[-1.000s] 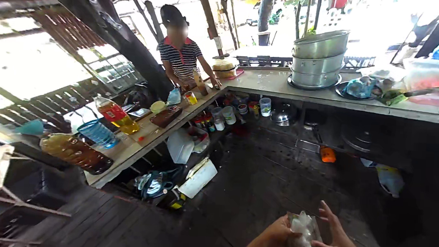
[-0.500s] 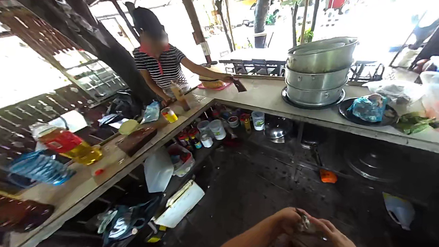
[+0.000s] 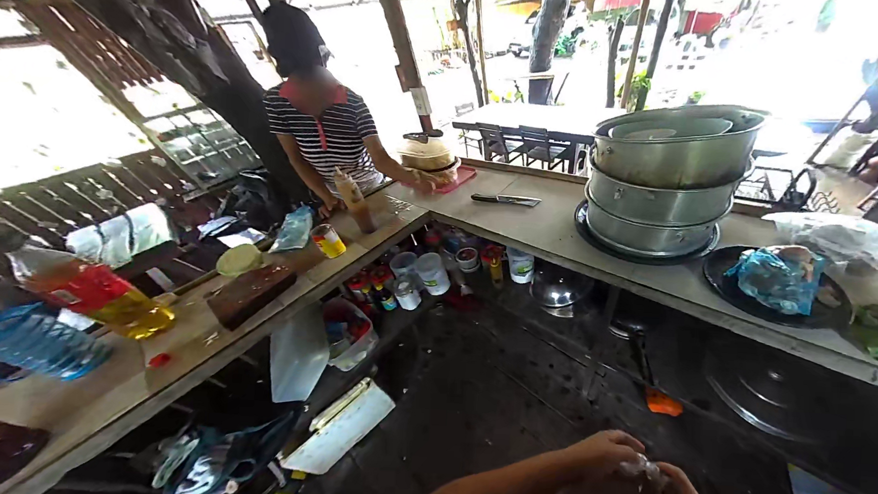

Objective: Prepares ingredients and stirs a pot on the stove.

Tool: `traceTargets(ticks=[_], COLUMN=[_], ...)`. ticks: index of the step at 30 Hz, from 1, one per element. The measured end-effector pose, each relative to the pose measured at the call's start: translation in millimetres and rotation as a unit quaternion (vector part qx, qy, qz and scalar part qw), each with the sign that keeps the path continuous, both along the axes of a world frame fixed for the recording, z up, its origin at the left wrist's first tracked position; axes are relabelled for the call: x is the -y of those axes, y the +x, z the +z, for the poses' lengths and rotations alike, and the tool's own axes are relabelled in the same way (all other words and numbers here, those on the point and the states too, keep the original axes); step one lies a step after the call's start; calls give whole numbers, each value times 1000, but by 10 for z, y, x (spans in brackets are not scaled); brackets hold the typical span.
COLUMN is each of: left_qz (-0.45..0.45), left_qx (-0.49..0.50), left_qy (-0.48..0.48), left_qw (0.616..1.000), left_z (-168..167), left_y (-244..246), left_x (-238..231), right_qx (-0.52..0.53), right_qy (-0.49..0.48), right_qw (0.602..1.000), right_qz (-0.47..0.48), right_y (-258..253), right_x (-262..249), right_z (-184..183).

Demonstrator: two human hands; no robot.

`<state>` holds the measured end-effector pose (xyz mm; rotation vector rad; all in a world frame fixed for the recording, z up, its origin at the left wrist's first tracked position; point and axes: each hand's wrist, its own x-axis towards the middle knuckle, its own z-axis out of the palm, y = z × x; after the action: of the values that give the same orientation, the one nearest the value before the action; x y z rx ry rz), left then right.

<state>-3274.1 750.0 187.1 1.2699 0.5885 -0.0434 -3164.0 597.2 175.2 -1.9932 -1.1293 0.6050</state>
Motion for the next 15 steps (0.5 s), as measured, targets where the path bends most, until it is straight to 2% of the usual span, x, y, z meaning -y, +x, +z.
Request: traceTargets(ticks=[2, 5, 7, 11, 13, 15], left_qz=[-6, -54, -35, 11, 7, -34], left_qx=[37, 37, 20, -7, 1, 13], left_qy=[43, 234, 328, 342, 353, 369], left_qw=[998, 970, 944, 940, 935, 929], left_z=[-20, -29, -51, -163, -240, -393], left_y=[-137, -323, -416, -467, -396, -273], left_x=[-82, -186, -229, -186, -131, -97], right_qx=[-31, -71, -65, -91, -104, -97], right_qy=[-12, -49, -91, -128, -121, -131], right_qw=[999, 995, 988, 975, 976, 982], right_qz=[12, 56, 103, 159, 147, 92], right_y=[20, 41, 94, 163, 224, 307], right_x=[-134, -319, -508, -603, -519, -311], right_z=[-21, -65, -136, -157, -242, -421])
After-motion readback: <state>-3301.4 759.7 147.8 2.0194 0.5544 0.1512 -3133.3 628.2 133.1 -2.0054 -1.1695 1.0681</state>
